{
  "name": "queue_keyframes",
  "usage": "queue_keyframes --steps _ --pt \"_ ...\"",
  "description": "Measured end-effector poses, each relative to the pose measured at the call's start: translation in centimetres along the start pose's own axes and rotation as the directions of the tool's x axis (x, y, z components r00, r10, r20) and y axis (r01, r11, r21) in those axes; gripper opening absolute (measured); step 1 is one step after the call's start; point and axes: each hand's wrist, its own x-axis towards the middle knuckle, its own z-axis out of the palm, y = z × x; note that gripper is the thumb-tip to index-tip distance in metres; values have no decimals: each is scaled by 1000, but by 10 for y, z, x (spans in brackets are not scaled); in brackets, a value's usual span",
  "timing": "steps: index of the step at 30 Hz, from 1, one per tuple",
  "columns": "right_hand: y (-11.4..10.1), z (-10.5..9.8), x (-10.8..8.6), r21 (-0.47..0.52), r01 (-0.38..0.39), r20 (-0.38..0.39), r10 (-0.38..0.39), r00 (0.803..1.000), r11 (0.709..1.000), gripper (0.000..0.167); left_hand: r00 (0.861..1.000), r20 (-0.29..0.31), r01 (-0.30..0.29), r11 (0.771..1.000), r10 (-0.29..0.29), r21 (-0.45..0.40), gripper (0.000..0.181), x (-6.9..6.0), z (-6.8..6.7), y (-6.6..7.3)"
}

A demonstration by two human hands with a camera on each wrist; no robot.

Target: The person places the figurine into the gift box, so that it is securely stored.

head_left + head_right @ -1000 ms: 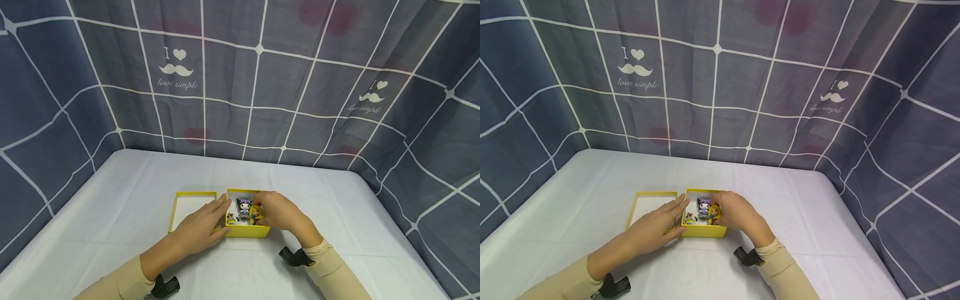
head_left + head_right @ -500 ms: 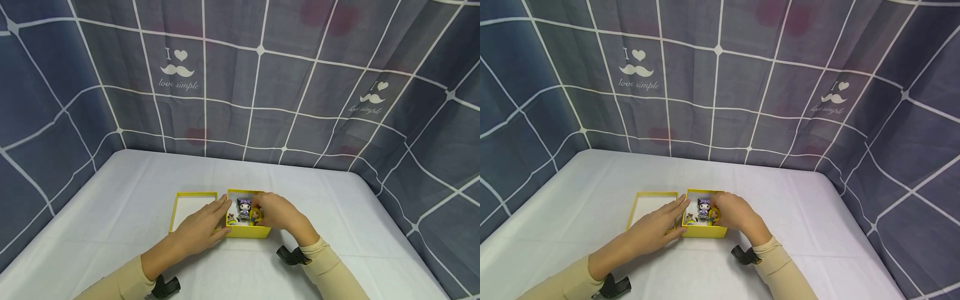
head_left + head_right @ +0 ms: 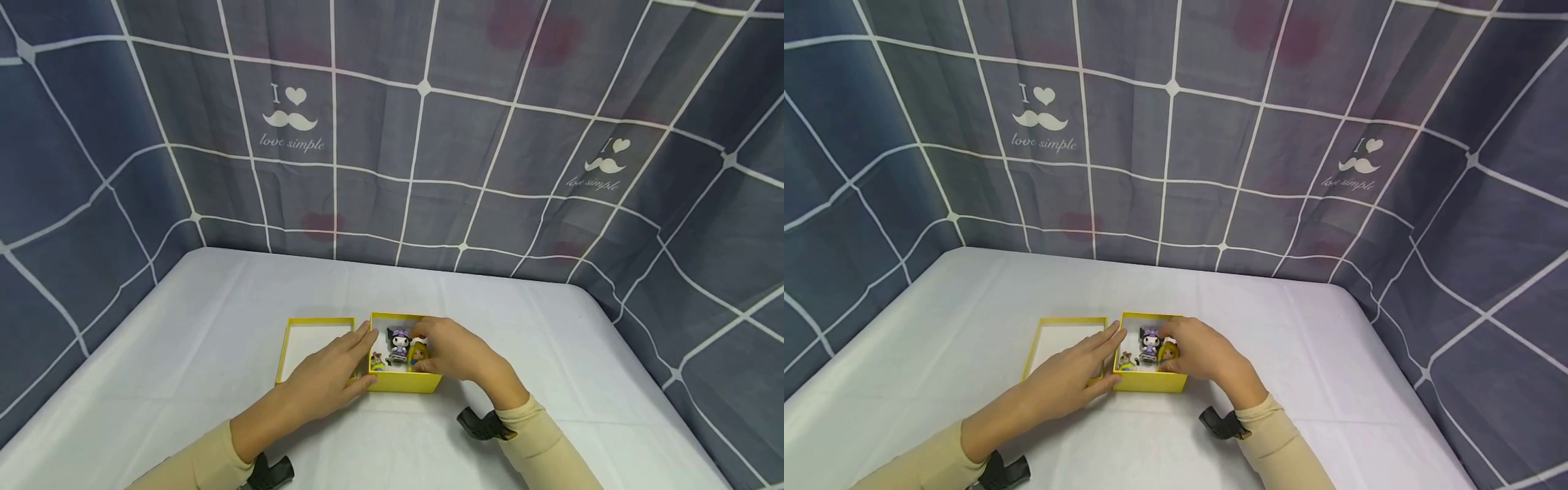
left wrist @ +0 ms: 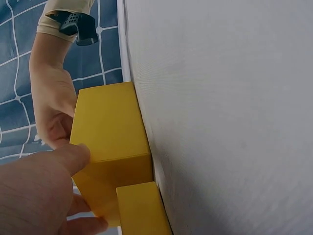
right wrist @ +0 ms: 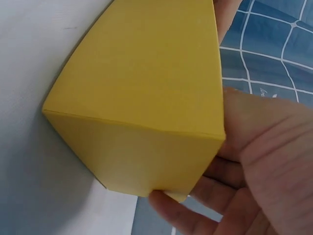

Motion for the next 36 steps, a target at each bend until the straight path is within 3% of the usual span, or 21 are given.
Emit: queue_keyframes --steps 5,11,23,31,36 --pt "-3 -3 -8 66 10 -98 -4 995 998 41 1000 -1 -2 1000 2 10 72 -1 1 0" --pt "-7 -5 -15 38 18 -212 -10 977 999 41 1000 5 13 1000 -13 13 72 -2 1 -1" --pt "-29 -2 -14 134 75 -340 -25 940 988 50 1000 16 3 999 -2 -42 86 -3 -6 0" --pt "-47 0 -2 165 115 -365 -47 930 979 54 993 -94 46 976 -67 -211 80 -4 -16 -2" --pt "-60 2 6 180 149 -356 -77 931 972 56 984 -152 61 978 -93 -200 77 -10 -18 -10"
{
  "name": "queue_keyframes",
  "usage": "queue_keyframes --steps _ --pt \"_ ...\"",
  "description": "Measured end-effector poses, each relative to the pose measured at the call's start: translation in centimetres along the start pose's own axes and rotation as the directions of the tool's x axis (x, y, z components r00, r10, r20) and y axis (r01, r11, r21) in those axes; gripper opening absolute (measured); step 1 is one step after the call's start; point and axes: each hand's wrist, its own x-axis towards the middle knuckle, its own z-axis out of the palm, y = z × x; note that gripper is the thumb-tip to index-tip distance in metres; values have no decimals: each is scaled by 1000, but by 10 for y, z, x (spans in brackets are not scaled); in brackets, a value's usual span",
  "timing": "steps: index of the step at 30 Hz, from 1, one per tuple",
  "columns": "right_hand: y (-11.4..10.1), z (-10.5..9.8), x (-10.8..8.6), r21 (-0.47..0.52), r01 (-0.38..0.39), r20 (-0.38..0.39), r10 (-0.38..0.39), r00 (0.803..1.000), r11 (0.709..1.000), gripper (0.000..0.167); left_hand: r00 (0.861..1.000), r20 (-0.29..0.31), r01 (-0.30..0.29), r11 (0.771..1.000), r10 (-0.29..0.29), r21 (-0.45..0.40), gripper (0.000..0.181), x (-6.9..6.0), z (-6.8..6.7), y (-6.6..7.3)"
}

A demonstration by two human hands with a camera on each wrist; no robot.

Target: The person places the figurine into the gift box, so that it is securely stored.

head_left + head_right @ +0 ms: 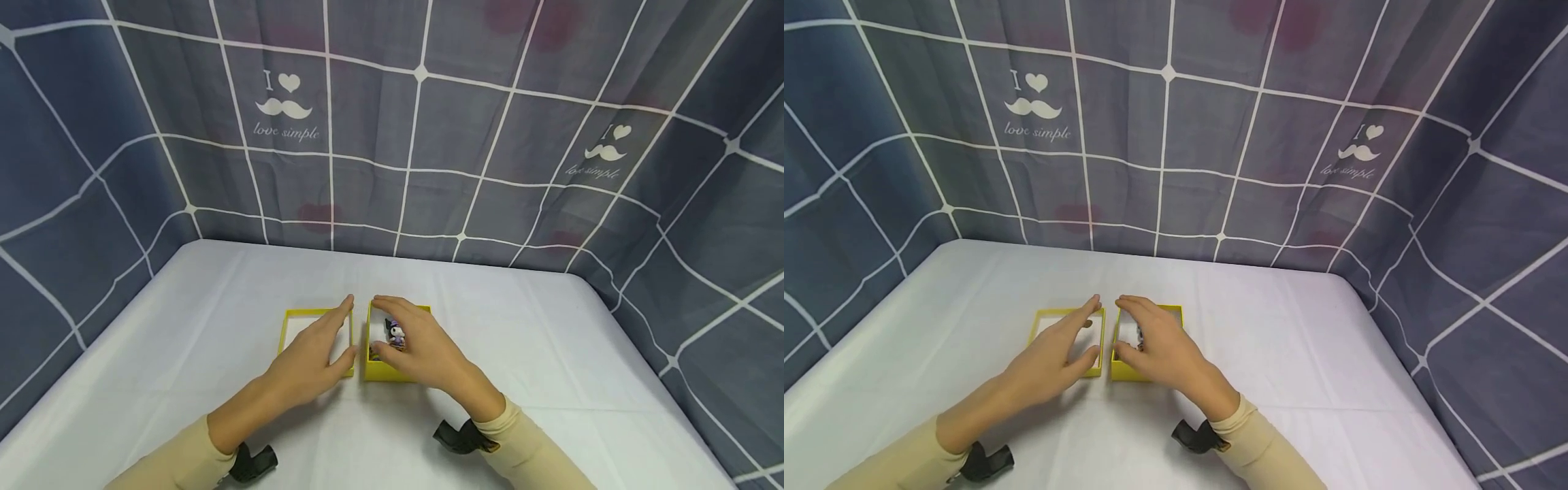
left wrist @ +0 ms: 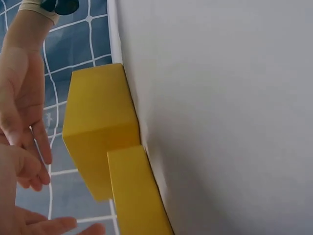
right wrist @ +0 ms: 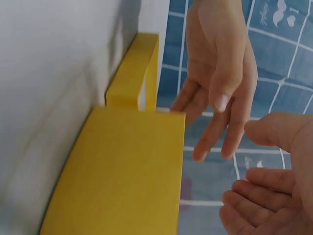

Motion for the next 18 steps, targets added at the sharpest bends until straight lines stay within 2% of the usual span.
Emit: queue_keyframes --steps 4,7,11,18 --pt "-12 8 6 43 -15 9 14 1000 999 61 999 -41 34 999 -33 16 75 -5 -6 -6" --pt "-22 14 11 111 -82 33 79 996 990 63 995 -76 61 998 -61 7 73 -7 -10 -10" --pt "-35 24 16 182 -193 64 185 981 964 67 988 -110 104 994 -106 -23 73 -11 -15 -16" --pt "-52 45 24 253 -310 111 291 950 916 81 973 -112 195 979 -200 -55 75 -17 -20 -25"
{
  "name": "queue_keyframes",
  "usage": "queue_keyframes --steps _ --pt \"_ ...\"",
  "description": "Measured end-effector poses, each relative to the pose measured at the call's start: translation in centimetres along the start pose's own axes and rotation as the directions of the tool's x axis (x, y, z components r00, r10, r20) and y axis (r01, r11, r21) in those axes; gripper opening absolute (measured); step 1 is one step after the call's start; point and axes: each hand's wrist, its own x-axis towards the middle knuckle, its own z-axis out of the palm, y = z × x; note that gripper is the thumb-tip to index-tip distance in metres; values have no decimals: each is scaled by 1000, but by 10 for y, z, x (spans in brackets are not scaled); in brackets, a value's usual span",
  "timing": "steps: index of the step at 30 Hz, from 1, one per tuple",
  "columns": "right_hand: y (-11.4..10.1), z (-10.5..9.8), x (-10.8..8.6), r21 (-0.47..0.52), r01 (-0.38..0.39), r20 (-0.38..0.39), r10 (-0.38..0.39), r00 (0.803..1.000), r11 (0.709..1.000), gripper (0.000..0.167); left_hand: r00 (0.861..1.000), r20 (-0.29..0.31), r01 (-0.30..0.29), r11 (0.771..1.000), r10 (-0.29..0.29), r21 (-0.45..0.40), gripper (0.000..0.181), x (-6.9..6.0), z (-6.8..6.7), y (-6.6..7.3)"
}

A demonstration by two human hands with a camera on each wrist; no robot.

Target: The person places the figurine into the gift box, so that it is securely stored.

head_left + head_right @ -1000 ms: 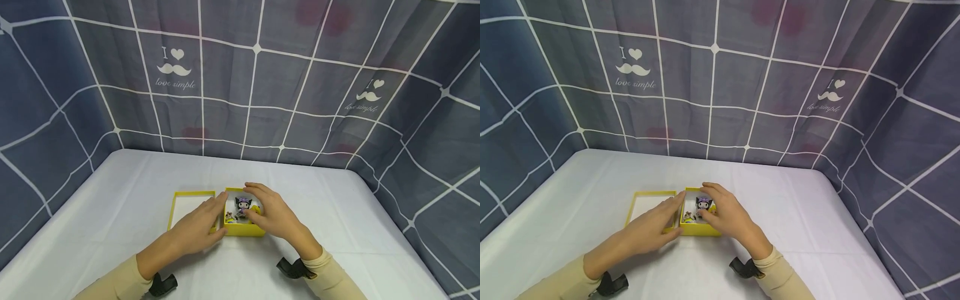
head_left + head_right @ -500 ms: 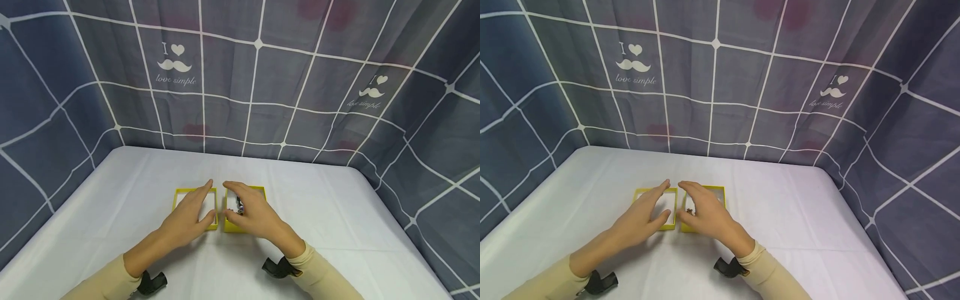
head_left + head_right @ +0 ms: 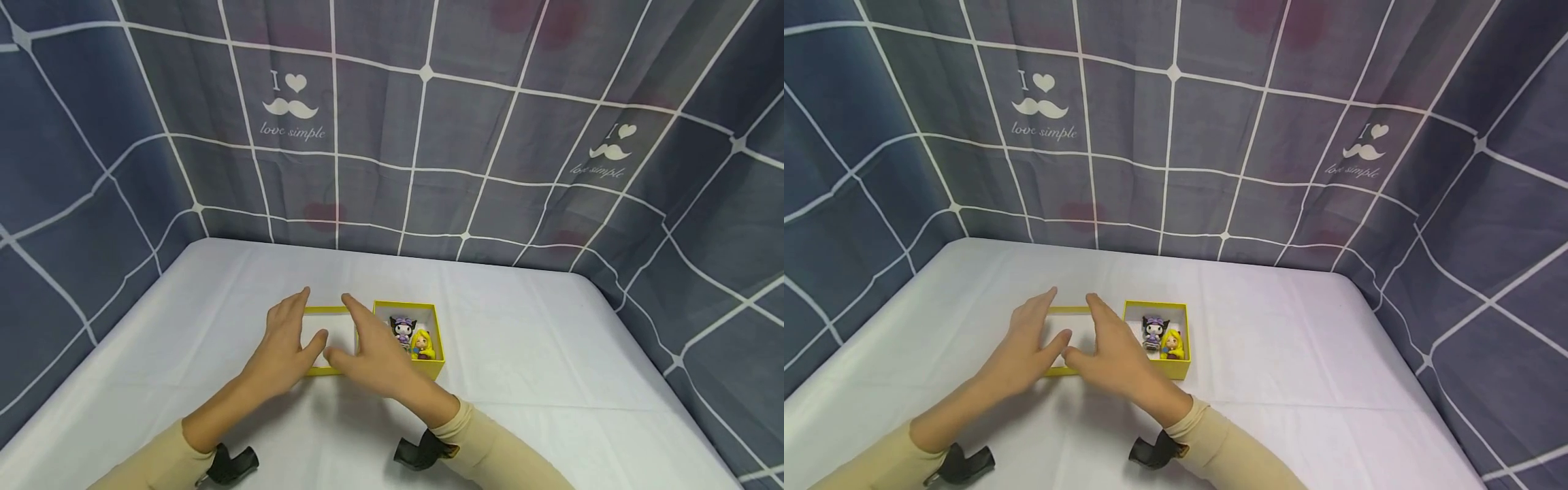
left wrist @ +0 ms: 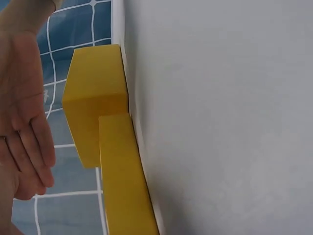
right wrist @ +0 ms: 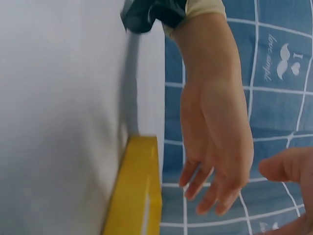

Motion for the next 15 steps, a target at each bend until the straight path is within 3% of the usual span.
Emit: queue_keyframes --steps 4,9,15 --pt "-6 13 2 52 -112 19 112 994 992 89 999 8 44 999 -44 -23 75 -2 -2 -4" --pt "-8 24 4 106 -242 44 239 970 964 95 994 40 106 994 -105 -33 77 -3 -4 -7" --pt "-1 37 9 127 -250 20 250 968 960 99 983 89 165 986 -162 -29 78 -1 -5 -7"
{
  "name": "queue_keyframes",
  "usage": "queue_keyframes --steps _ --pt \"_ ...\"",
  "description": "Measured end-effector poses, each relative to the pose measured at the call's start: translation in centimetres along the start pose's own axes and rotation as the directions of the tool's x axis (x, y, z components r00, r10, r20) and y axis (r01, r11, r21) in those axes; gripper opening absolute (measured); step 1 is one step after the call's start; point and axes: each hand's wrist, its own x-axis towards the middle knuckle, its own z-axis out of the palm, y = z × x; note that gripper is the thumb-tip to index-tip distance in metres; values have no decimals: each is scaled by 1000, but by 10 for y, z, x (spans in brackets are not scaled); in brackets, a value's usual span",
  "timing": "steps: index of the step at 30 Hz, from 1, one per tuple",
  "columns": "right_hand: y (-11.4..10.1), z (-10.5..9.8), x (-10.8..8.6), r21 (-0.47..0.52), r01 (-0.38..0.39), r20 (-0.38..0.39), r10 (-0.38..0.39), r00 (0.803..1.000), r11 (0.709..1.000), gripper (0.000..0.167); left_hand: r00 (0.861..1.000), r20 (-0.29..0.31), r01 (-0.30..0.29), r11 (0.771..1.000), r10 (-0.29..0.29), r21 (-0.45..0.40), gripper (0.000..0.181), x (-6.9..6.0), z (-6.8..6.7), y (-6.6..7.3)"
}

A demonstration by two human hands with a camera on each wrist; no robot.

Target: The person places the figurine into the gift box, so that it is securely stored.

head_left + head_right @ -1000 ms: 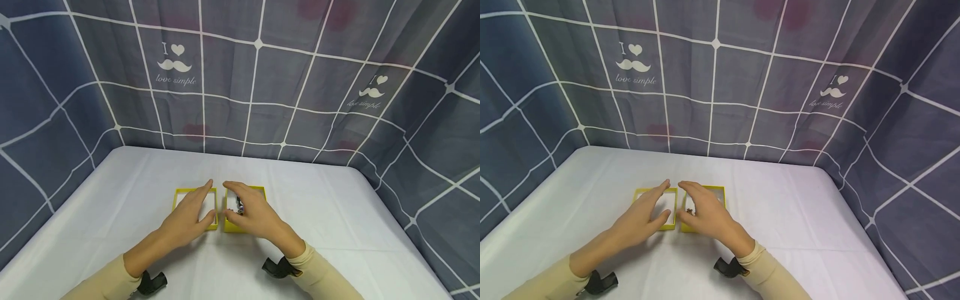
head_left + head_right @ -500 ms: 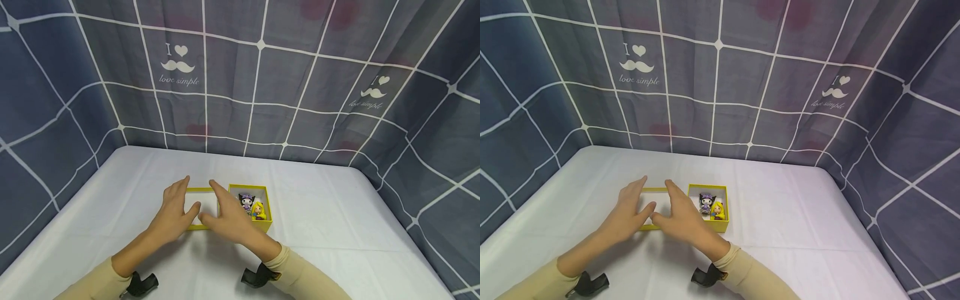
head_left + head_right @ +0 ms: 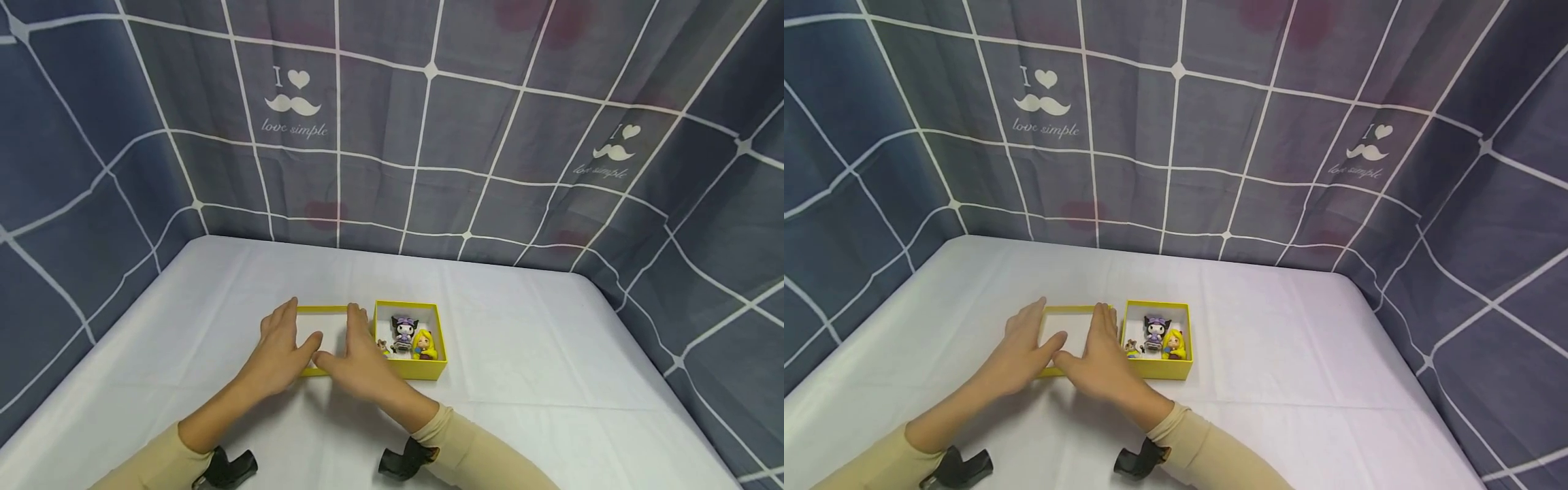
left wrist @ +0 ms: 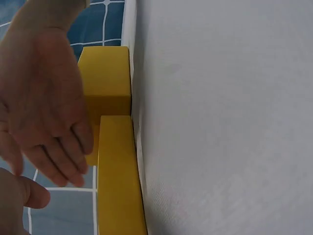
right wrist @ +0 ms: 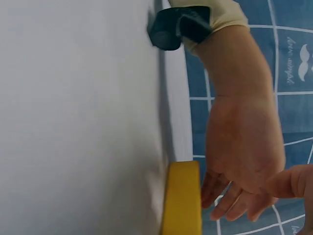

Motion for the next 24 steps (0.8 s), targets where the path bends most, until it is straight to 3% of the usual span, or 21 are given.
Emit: queue_keyframes --steps 9,24 --pt "5 8 1 13 -32 3 32 999 999 98 999 42 28 999 -27 -23 78 2 -1 1" --pt "10 14 -2 96 -101 10 101 995 990 97 999 14 50 999 -50 16 75 0 1 -1"
